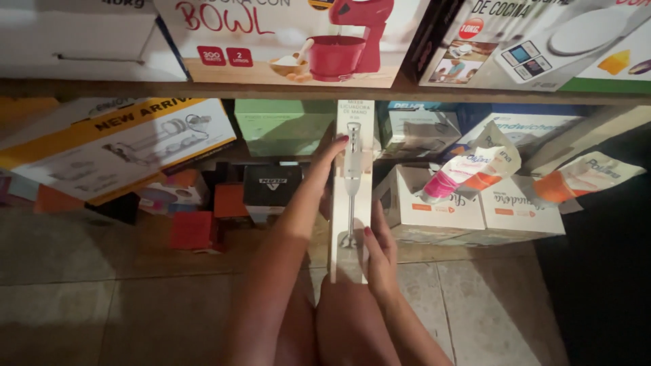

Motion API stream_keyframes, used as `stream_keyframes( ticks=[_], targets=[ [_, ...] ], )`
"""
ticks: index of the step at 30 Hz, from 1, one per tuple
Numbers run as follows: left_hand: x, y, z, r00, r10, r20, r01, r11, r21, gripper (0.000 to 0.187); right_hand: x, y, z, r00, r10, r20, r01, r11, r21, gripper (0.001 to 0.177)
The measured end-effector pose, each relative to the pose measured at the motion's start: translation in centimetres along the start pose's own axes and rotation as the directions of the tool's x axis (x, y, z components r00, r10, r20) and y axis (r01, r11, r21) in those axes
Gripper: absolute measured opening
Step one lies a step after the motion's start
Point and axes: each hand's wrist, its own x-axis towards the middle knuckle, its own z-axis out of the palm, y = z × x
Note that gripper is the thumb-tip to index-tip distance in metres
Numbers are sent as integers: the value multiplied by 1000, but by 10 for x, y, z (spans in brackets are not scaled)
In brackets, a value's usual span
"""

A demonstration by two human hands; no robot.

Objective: The person is cleaning and dusting various product boxes, including a hand mixer box, using a pink feather duster on a table with a floral cloth.

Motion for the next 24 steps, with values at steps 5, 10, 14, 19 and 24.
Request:
stream_keyframes(
  ticks=[5, 10, 14, 19, 24],
  targets=[
    [-60, 69, 22, 999, 39, -13, -38, 999, 31, 94, 11, -18, 28, 997, 68, 20, -69, 995, 71, 56],
    [-92, 80, 24, 997, 71, -23, -72, 997, -37, 91, 24, -34, 52, 998, 46, 38, -50, 992, 119, 52],
    [-107, 88, 19, 996, 67, -50, -71, 995, -76, 90, 34, -35, 65, 997, 44, 56, -53, 984, 168, 48],
    [-115, 86, 7, 993, 85, -86, -96, 986, -135, 89, 50, -7, 65, 996, 71, 54, -83, 959, 270, 49],
    [-114, 67, -26, 988, 112, -105, -121, 989, -84, 93, 41, -11, 86, 992, 113, 62, -125, 961, 246, 50]
  ],
)
